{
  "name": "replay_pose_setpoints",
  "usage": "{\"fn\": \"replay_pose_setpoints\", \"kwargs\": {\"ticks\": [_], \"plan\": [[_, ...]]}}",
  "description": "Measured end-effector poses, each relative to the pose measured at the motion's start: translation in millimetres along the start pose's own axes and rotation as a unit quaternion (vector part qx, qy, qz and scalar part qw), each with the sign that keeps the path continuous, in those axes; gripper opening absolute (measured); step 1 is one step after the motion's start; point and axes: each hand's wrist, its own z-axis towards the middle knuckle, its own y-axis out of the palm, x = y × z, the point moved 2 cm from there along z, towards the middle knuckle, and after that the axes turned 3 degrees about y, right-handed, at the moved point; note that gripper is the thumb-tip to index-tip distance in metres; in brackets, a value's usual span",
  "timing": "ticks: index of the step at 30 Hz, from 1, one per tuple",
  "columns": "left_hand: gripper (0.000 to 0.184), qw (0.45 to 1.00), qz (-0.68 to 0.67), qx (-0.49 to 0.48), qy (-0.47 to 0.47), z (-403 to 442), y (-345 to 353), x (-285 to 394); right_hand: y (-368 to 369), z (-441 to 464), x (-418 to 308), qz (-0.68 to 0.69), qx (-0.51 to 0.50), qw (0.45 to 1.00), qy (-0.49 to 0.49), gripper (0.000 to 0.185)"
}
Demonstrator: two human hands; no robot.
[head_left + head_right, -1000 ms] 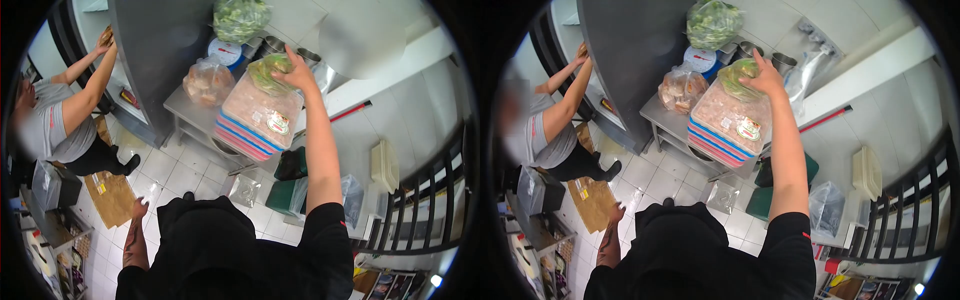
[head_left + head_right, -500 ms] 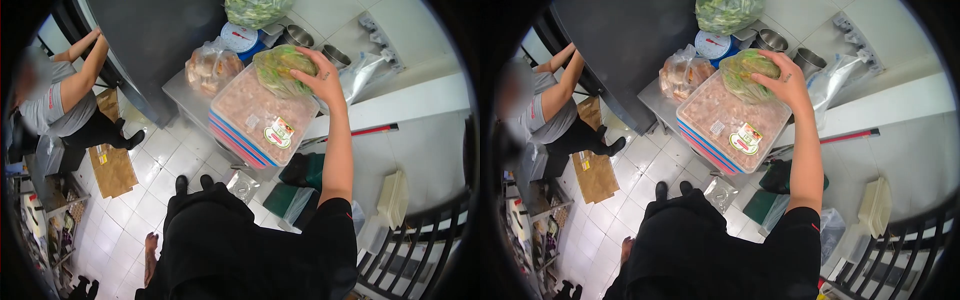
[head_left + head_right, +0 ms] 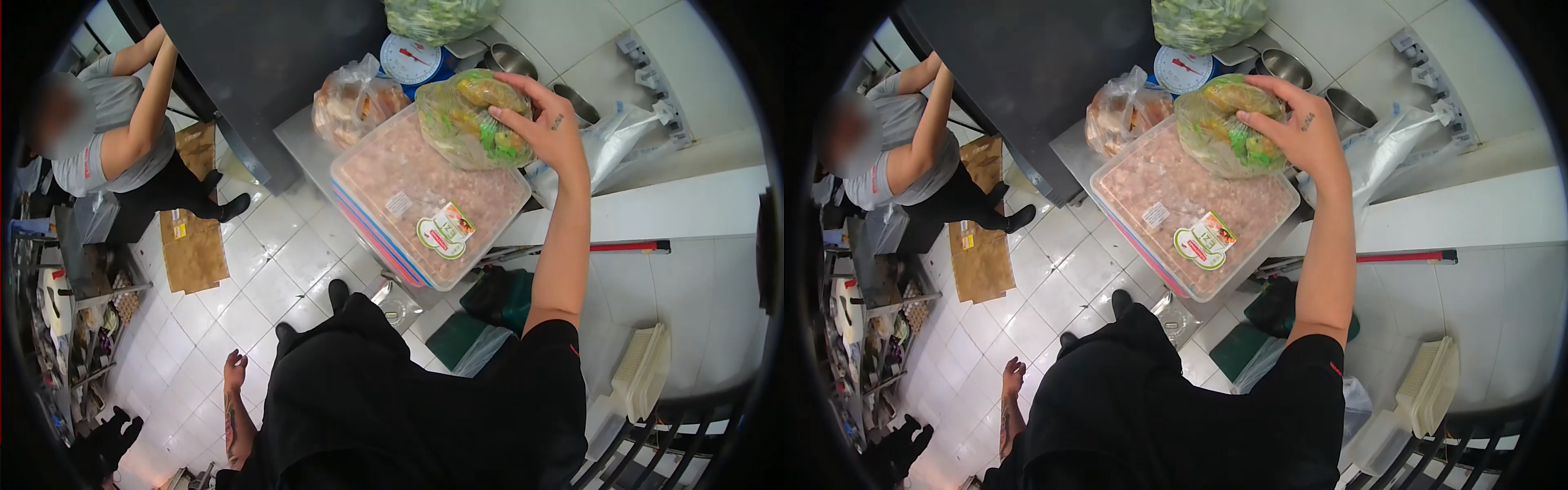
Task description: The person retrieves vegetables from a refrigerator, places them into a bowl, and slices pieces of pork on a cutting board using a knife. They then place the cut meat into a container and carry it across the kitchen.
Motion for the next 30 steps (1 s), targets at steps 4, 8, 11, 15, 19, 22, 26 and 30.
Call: {"fn": "replay_pose_setpoints", "kwargs": {"ticks": [4,8,11,15,19,22,26,30], "plan": [[0.060,0.999,0.030,-0.014,-0.031,-4,-2,-44,-5,-8,10,0.058,0.019,0.998,0.019,0.055],[0.060,0.999,-0.021,-0.015,-0.032,-33,28,-53,-13,-45,4,0.067,0.070,0.994,0.046,0.060],[0.061,0.997,-0.046,-0.060,0.002,-42,55,-78,2,-77,7,-0.082,0.116,0.990,0.016,0.072],[0.055,0.995,-0.031,-0.088,-0.043,-73,70,-50,38,-90,18,-0.011,0.131,0.991,-0.006,0.091],[0.048,0.989,-0.078,-0.124,-0.009,-67,56,-47,53,-82,35,0.002,0.188,0.982,-0.003,0.089],[0.045,0.996,-0.057,-0.075,0.004,-41,45,-64,57,-81,37,0.053,0.199,0.979,0.008,0.085],[0.050,0.999,-0.024,-0.031,0.005,-37,37,-36,58,-72,60,0.165,0.207,0.964,0.012,0.076],[0.049,0.998,0.008,-0.061,0.014,-32,57,-36,49,-69,78,0.219,0.207,0.953,0.029,0.072]]}}
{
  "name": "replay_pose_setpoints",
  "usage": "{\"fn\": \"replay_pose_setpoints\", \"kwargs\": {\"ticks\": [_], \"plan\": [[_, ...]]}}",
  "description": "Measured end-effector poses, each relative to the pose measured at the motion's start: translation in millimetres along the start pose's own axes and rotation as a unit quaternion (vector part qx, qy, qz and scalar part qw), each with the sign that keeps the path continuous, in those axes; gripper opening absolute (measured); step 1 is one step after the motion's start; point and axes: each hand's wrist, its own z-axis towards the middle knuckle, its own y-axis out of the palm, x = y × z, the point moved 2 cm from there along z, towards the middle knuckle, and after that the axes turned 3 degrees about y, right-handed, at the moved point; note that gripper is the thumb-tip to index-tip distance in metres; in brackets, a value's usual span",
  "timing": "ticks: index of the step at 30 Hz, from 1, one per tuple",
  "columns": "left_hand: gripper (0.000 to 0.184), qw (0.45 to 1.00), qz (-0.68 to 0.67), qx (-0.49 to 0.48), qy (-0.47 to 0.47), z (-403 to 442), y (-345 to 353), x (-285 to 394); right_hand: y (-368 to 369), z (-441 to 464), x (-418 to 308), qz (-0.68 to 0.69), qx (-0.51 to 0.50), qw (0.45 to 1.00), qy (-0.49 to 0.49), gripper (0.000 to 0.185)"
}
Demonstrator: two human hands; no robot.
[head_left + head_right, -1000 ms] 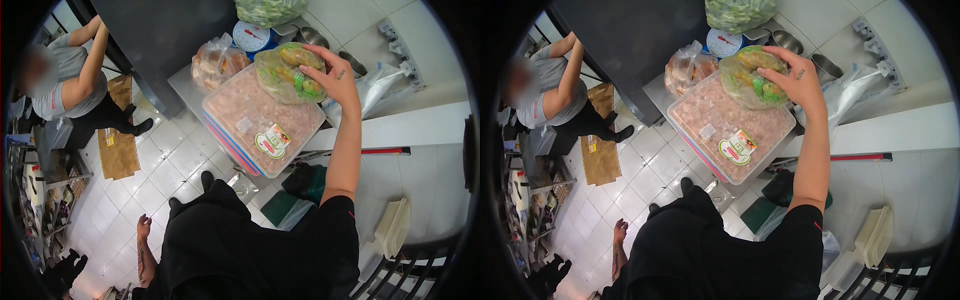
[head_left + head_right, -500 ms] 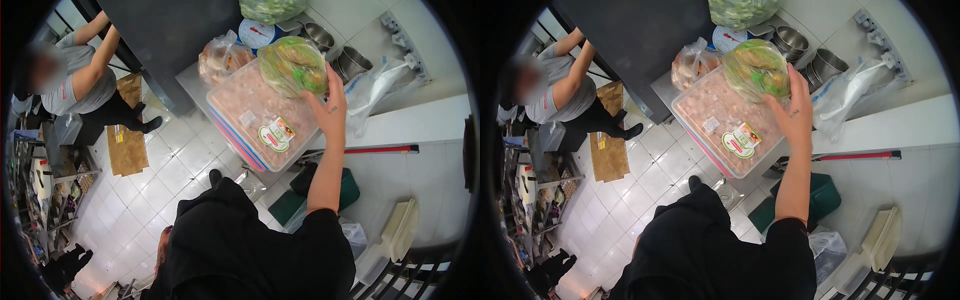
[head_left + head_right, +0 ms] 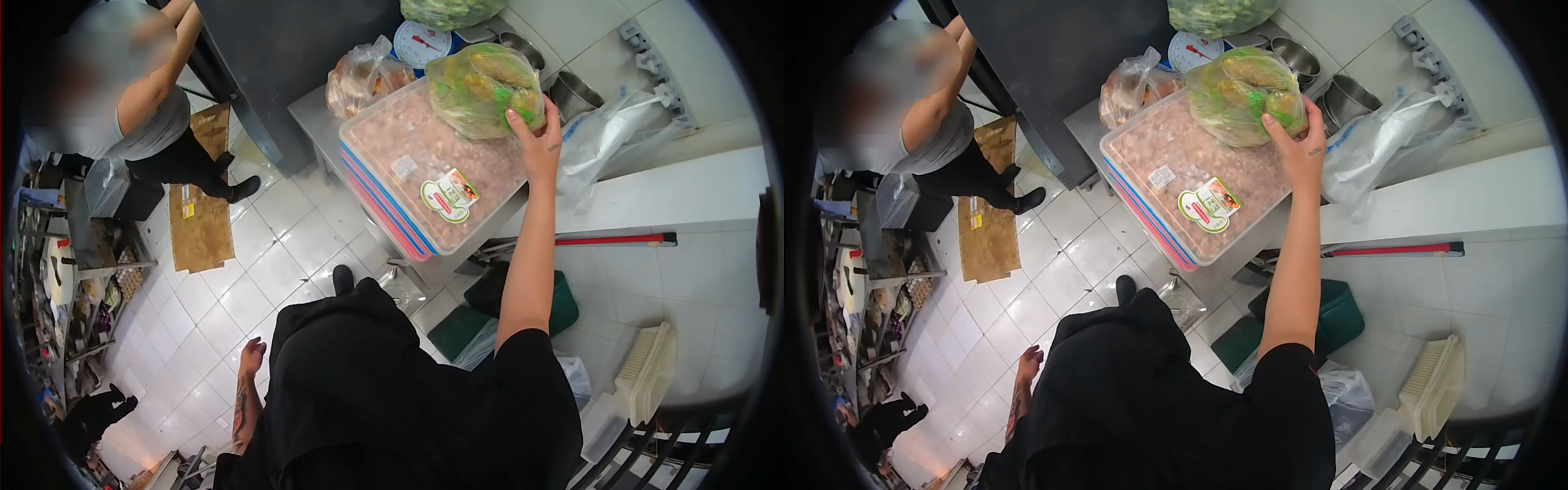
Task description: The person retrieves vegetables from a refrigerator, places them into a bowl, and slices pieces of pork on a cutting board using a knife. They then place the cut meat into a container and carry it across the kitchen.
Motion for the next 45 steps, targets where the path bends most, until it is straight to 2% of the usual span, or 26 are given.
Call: {"fn": "replay_pose_setpoints", "kwargs": {"ticks": [2,5,13,17,18,26,29,30,31,33,34,35,37,38,42,44,45], "plan": [[0.049,1.000,-0.017,-0.011,0.009,-2,16,-5,-4,4,4,0.065,-0.010,0.998,0.021,0.068],[0.049,0.998,-0.055,-0.025,0.031,-5,32,-10,-5,5,1,0.077,-0.016,0.996,0.039,0.064],[0.051,0.999,-0.050,-0.003,-0.006,-35,34,-43,-3,4,-3,0.069,-0.014,0.997,0.043,0.061],[0.052,0.990,-0.143,0.010,-0.016,-54,40,-72,-2,1,-12,0.054,-0.013,0.996,0.062,0.060],[0.052,0.992,-0.127,0.015,-0.014,-58,43,-81,-2,0,-12,0.056,-0.012,0.997,0.058,0.060],[0.053,0.987,-0.161,0.018,0.004,-118,78,-143,4,-3,-11,-0.064,0.000,0.996,0.068,0.082],[0.053,0.981,-0.194,0.025,-0.003,-136,108,-196,4,11,16,-0.036,0.001,0.999,0.013,0.086],[0.054,0.979,-0.197,0.040,-0.023,-151,117,-205,2,11,16,-0.062,-0.016,0.998,0.012,0.094],[0.054,0.978,-0.205,0.042,-0.026,-169,124,-213,-1,13,16,-0.063,-0.024,0.998,0.008,0.094],[0.055,0.988,-0.139,-0.024,-0.058,-199,139,-218,-4,25,16,-0.205,-0.041,0.978,-0.016,0.102],[0.055,0.989,-0.122,-0.041,-0.066,-212,148,-223,-5,37,26,-0.213,-0.029,0.975,-0.058,0.104],[0.055,0.989,-0.122,-0.047,-0.069,-226,158,-230,1,34,7,-0.213,-0.032,0.975,-0.062,0.104],[0.054,0.987,-0.131,-0.052,-0.077,-248,175,-238,7,19,-51,-0.317,-0.007,0.945,-0.087,0.101],[0.054,0.987,-0.132,-0.054,-0.078,-254,183,-244,9,29,-54,-0.323,-0.019,0.937,-0.131,0.097],[0.054,0.985,-0.137,-0.053,-0.094,-257,192,-240,39,60,-76,-0.409,-0.043,0.901,-0.136,0.093],[0.054,0.984,-0.136,-0.057,-0.096,-248,187,-226,56,75,-76,-0.402,-0.111,0.907,-0.064,0.087],[0.054,0.985,-0.135,-0.056,-0.094,-240,181,-214,59,83,-70,-0.407,-0.111,0.905,-0.056,0.087]]}}
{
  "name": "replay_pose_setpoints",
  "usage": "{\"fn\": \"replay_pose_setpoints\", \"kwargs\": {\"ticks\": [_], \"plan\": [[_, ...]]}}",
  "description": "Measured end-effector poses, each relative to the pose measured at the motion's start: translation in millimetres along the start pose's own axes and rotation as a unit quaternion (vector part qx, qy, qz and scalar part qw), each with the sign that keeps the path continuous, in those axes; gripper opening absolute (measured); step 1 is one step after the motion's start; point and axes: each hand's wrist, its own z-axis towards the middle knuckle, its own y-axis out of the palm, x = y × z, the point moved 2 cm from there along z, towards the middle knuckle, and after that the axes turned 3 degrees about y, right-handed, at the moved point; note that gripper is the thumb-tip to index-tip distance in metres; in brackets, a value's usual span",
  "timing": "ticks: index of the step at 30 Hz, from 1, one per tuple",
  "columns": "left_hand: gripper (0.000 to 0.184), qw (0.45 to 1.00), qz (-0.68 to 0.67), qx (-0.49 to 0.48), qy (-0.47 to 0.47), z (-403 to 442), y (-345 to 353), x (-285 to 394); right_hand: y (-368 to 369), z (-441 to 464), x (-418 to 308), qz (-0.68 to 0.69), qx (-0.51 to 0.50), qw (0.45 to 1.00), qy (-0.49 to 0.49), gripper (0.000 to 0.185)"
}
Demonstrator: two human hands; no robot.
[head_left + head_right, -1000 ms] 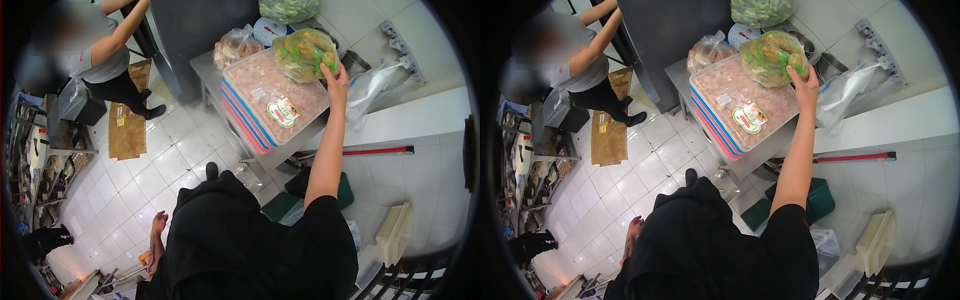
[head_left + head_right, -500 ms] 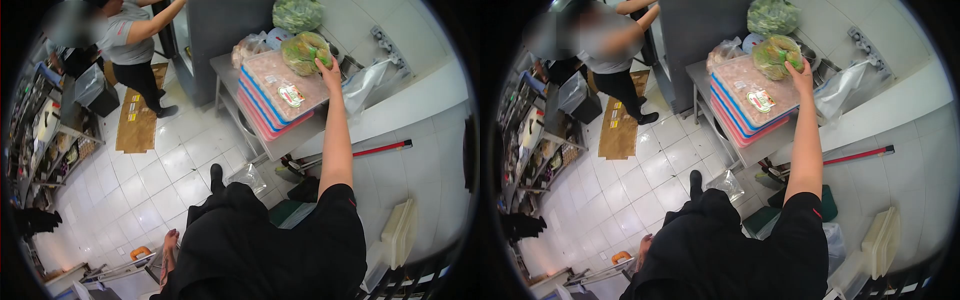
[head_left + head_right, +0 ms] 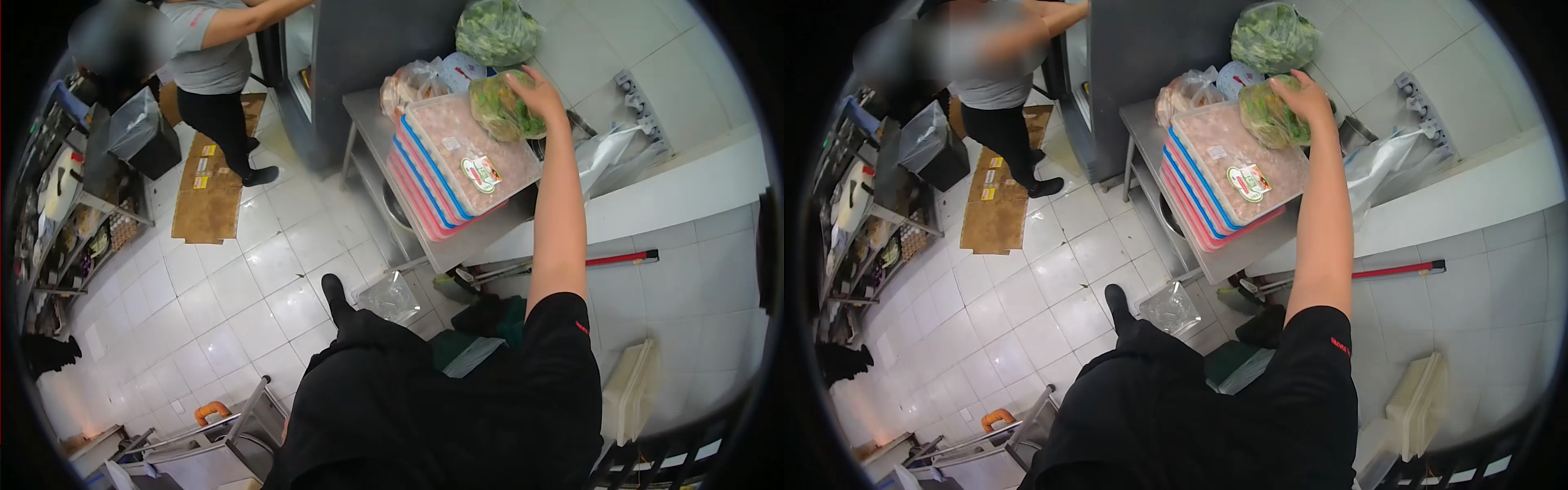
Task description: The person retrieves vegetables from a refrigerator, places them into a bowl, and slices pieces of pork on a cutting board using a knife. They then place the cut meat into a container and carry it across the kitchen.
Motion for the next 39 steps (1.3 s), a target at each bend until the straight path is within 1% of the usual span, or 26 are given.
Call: {"fn": "replay_pose_setpoints", "kwargs": {"ticks": [2,3,5,6,8,9,11,12,14,16,18,19,20,21,22,23,24,26,30,32,33,34,36,37,38,39], "plan": [[0.054,1.000,0.005,0.002,0.004,14,-11,34,14,11,10,-0.002,-0.056,0.998,0.001,0.079],[0.054,1.000,0.011,0.004,0.008,26,-20,57,16,8,12,-0.005,-0.060,0.998,0.009,0.079],[0.053,1.000,0.016,0.013,0.016,47,-36,109,13,-13,4,0.024,0.024,0.999,-0.018,0.064],[0.053,1.000,0.021,0.009,0.012,62,-42,116,13,-25,-3,0.021,0.021,0.999,-0.012,0.064],[0.053,0.992,-0.107,0.034,0.055,108,-57,128,8,-51,-15,0.016,0.137,0.990,-0.033,0.052],[0.053,0.993,-0.101,0.031,0.053,111,-61,150,8,-58,-15,0.013,0.137,0.990,-0.026,0.052],[0.054,0.990,-0.102,0.049,0.085,112,-73,213,7,-69,-17,0.043,0.176,0.980,-0.079,0.047],[0.054,0.991,-0.097,0.048,0.084,115,-78,233,5,-74,-16,0.043,0.176,0.981,-0.073,0.047],[0.055,0.991,-0.068,0.065,0.091,122,-83,264,1,-83,-16,0.123,0.148,0.976,-0.105,0.051],[0.055,0.993,-0.068,0.056,0.084,137,-86,272,1,-95,-13,0.128,0.143,0.976,-0.105,0.054],[0.051,0.996,-0.041,0.034,0.065,147,-89,274,-1,-105,-11,0.132,0.137,0.976,-0.103,0.058],[0.043,0.993,-0.086,0.026,0.080,149,-88,273,-2,-111,-9,0.127,0.132,0.978,-0.099,0.062],[0.043,0.994,-0.079,0.021,0.077,157,-93,262,-3,-117,-8,0.121,0.128,0.980,-0.095,0.066],[0.039,0.993,-0.064,0.000,0.095,170,-101,246,-4,-123,-6,0.115,0.127,0.981,-0.087,0.066],[0.035,0.992,-0.048,-0.023,0.114,178,-108,237,-5,-128,-5,0.124,0.117,0.982,-0.081,0.072],[0.033,0.994,-0.045,-0.021,0.093,181,-112,235,-7,-134,-5,0.132,0.107,0.983,-0.076,0.077],[0.033,0.995,-0.038,-0.029,0.090,175,-116,249,-8,-141,-7,0.125,0.106,0.984,-0.068,0.077],[0.038,0.998,0.060,-0.035,0.007,158,-126,290,-13,-156,-10,0.126,0.098,0.987,-0.020,0.084],[0.042,0.998,0.041,-0.052,0.017,181,-155,297,-17,-187,-10,0.076,0.092,0.993,0.004,0.087],[0.043,0.991,0.089,-0.094,0.012,211,-175,301,-15,-200,-11,0.051,0.090,0.994,0.022,0.086],[0.042,0.982,0.151,-0.117,0.010,225,-189,309,-14,-204,-13,0.044,0.094,0.994,0.028,0.086],[0.042,0.979,0.171,-0.115,0.014,238,-202,315,-12,-207,-15,0.042,0.100,0.994,0.030,0.086],[0.043,0.993,0.112,-0.044,0.009,253,-214,335,-7,-214,-21,0.040,0.108,0.993,0.034,0.086],[0.047,0.989,0.137,-0.048,0.028,259,-226,348,-5,-216,-26,0.025,0.114,0.992,0.041,0.084],[0.052,0.991,0.118,-0.047,0.033,261,-233,363,-2,-219,-29,0.022,0.116,0.992,0.046,0.084],[0.052,0.991,0.122,-0.049,0.034,264,-237,378,1,-222,-29,0.020,0.123,0.991,0.045,0.083]]}}
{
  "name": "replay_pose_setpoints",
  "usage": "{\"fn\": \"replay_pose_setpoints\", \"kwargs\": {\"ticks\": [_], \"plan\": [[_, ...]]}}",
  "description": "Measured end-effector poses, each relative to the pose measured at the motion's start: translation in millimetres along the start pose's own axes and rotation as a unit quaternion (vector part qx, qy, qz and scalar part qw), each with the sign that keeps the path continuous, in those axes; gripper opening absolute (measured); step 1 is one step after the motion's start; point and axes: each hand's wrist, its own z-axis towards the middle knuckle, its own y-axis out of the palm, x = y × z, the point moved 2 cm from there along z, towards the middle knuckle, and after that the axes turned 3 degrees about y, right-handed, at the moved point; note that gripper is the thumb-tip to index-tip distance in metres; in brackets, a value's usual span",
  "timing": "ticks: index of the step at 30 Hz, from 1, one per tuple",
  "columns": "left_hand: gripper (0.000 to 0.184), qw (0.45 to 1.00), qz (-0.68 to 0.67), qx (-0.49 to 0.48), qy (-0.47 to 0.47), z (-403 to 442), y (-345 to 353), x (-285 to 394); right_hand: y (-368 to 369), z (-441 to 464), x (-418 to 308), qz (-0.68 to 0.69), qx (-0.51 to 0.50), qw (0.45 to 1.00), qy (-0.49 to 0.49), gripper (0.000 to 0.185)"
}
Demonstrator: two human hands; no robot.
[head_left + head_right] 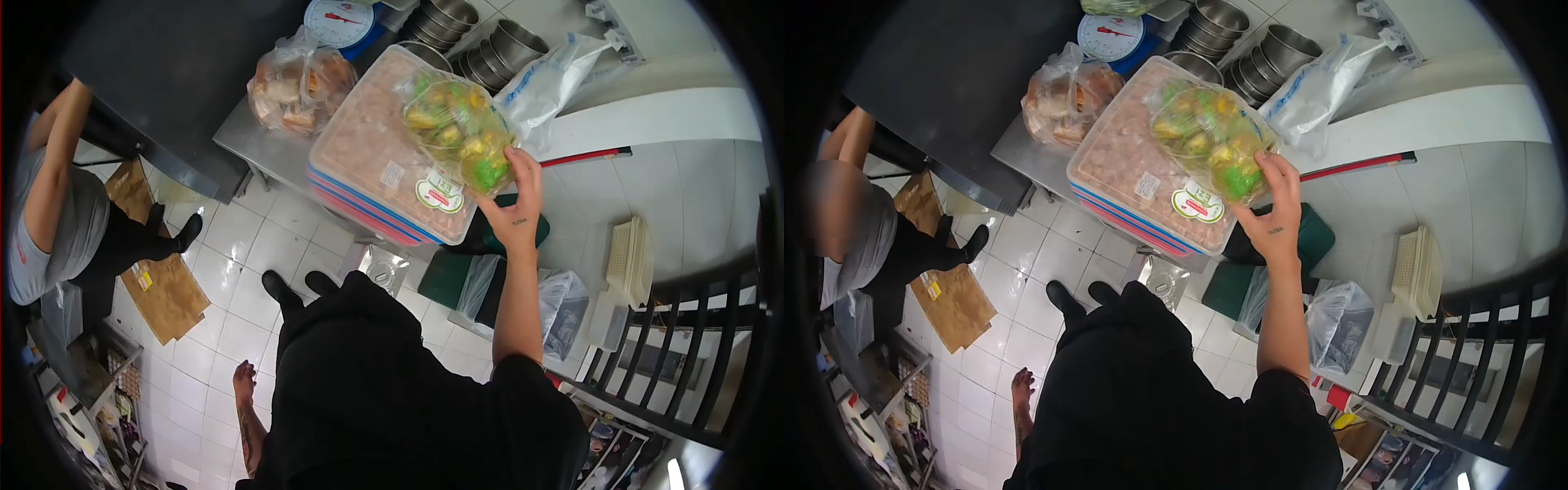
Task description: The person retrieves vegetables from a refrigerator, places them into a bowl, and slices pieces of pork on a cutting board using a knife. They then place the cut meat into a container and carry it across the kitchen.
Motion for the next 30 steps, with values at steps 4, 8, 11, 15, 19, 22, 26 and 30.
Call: {"fn": "replay_pose_setpoints", "kwargs": {"ticks": [4,8,11,15,19,22,26,30], "plan": [[0.059,1.000,0.011,-0.014,0.019,10,-17,42,14,-21,4,-0.013,0.018,1.000,-0.018,0.081],[0.057,1.000,0.013,-0.001,0.026,7,-14,60,27,-34,6,-0.024,0.045,0.998,-0.038,0.082],[0.057,0.999,0.031,-0.005,0.025,6,-10,56,29,-36,7,-0.029,0.050,0.997,-0.041,0.083],[0.057,0.999,0.037,-0.012,0.010,1,-6,37,31,-38,8,0.002,0.054,0.998,-0.026,0.080],[0.057,0.999,-0.005,-0.028,0.023,9,-5,1,33,-38,11,-0.020,0.060,0.997,-0.052,0.083],[0.057,0.999,0.013,-0.022,0.023,4,-2,-3,33,-39,12,-0.022,0.061,0.996,-0.057,0.083],[0.057,0.999,0.018,-0.022,0.030,-1,3,4,32,-39,11,0.008,0.057,0.998,-0.040,0.076],[0.055,1.000,0.010,-0.001,0.014,-9,13,25,27,-35,10,0.013,0.058,0.997,-0.043,0.077]]}}
